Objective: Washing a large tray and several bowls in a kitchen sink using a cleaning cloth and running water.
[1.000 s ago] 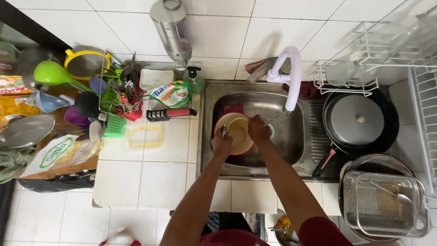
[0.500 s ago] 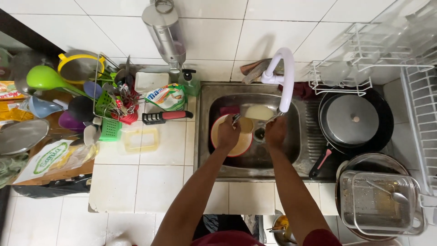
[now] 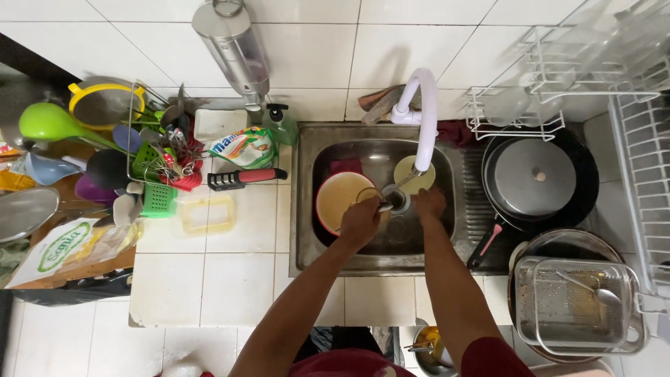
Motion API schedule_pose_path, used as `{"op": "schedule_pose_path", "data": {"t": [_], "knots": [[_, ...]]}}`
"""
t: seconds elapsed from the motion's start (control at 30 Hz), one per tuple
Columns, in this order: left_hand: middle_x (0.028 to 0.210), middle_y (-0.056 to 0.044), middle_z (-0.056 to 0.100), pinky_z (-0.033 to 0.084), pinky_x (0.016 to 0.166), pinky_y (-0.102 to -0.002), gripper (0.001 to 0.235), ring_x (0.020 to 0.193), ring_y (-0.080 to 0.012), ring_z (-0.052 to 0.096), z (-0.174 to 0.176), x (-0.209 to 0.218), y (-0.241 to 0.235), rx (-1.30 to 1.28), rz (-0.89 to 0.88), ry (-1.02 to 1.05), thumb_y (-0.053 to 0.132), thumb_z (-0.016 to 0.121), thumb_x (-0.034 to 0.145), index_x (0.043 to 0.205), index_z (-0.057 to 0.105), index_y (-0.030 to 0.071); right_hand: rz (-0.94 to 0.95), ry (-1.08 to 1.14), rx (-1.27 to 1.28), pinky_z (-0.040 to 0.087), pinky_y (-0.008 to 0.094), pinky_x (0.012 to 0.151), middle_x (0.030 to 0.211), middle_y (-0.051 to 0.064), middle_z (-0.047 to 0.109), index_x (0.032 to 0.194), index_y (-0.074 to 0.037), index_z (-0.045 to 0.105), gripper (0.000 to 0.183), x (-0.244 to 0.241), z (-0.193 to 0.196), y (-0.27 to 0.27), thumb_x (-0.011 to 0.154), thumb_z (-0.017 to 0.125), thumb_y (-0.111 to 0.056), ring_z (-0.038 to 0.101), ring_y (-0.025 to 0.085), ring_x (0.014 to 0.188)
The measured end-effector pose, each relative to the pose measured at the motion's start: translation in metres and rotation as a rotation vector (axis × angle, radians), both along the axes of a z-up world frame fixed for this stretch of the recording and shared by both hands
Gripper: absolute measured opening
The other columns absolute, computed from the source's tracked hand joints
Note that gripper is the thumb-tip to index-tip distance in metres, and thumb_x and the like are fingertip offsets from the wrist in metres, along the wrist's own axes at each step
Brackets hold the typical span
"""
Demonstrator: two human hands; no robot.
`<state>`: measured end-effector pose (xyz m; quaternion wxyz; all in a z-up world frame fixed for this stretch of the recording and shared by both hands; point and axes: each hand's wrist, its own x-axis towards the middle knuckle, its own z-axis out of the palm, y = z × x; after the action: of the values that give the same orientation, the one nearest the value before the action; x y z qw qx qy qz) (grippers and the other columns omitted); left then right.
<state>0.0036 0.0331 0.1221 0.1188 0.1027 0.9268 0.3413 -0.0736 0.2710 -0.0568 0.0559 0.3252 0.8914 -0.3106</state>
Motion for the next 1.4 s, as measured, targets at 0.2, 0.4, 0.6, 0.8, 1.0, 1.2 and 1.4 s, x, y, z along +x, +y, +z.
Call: {"op": "schedule_pose_path", "data": {"t": [0.2,0.4,0.6,0.8,1.0,1.2,1.4], "knots": [[0.109,-0.010,0.068,0.059,0.079,-0.051,0.019,0.100,-0.0357,0.071,-0.035,0.026,0.001,-0.080,-0.103,-0.087,0.021,0.053,0.101,0.117,0.058,0.014,0.186,0.317,-0.195,0.057,0.052,0.091,0.115,0.027,0.056,0.122,0.008,0.058,0.030,0.018,0.069,-0.058,0.097,0.062,-0.008,0.066,0.045,0.106],[0.110,-0.008,0.065,0.058,0.080,-0.053,0.020,0.099,-0.0365,0.070,-0.042,0.047,-0.010,-0.111,-0.152,-0.055,0.022,0.050,0.103,0.121,0.058,0.018,0.862,-0.020,0.097,0.060,0.052,0.087,0.097,0.020,0.075,0.108,-0.005,0.069,0.026,0.008,0.059,-0.092,0.095,0.060,-0.027,0.074,0.040,0.098],[0.106,-0.006,0.064,0.061,0.070,-0.051,0.016,0.091,-0.0352,0.073,-0.030,0.060,-0.023,-0.208,-0.220,0.029,0.021,0.054,0.099,0.114,0.057,0.017,0.806,0.047,0.218,0.061,0.053,0.078,0.088,0.017,0.071,0.096,-0.012,0.067,0.033,-0.013,0.005,-0.083,0.096,0.050,-0.040,0.074,0.043,0.084],[0.100,0.002,0.063,0.060,0.060,-0.042,0.007,0.078,-0.0250,0.073,-0.038,0.064,-0.030,-0.341,-0.248,0.150,0.019,0.054,0.099,0.105,0.058,0.020,0.814,0.359,0.235,0.057,0.052,0.067,0.078,0.018,0.065,0.089,-0.007,0.063,0.018,-0.005,0.089,-0.083,0.097,0.059,-0.022,0.071,0.040,0.082],[0.104,-0.002,0.065,0.060,0.056,-0.046,0.021,0.074,-0.0291,0.074,-0.074,0.070,-0.038,-0.285,-0.315,0.230,0.011,0.065,0.092,0.110,0.060,0.018,0.867,0.520,0.502,0.059,0.048,0.057,0.092,0.010,0.060,0.102,-0.009,0.059,0.015,-0.009,0.109,-0.070,0.093,0.059,-0.021,0.071,0.036,0.070],[0.098,-0.002,0.064,0.059,0.054,-0.045,0.022,0.069,-0.0292,0.073,-0.041,0.070,-0.039,-0.354,-0.314,0.288,0.011,0.071,0.084,0.103,0.061,0.017,0.741,0.350,0.507,0.062,0.044,0.060,0.084,0.009,0.061,0.099,-0.008,0.057,0.013,0.006,0.121,-0.065,0.096,0.060,-0.020,0.074,0.032,0.072],[0.099,-0.001,0.067,0.058,0.053,-0.042,0.019,0.067,-0.0254,0.073,-0.070,0.066,-0.036,-0.364,-0.332,0.309,0.007,0.068,0.086,0.100,0.064,0.020,0.705,0.339,0.581,0.058,0.039,0.055,0.076,0.004,0.056,0.085,-0.013,0.060,0.017,0.009,0.125,-0.060,0.092,0.063,-0.028,0.070,0.026,0.067]]}}
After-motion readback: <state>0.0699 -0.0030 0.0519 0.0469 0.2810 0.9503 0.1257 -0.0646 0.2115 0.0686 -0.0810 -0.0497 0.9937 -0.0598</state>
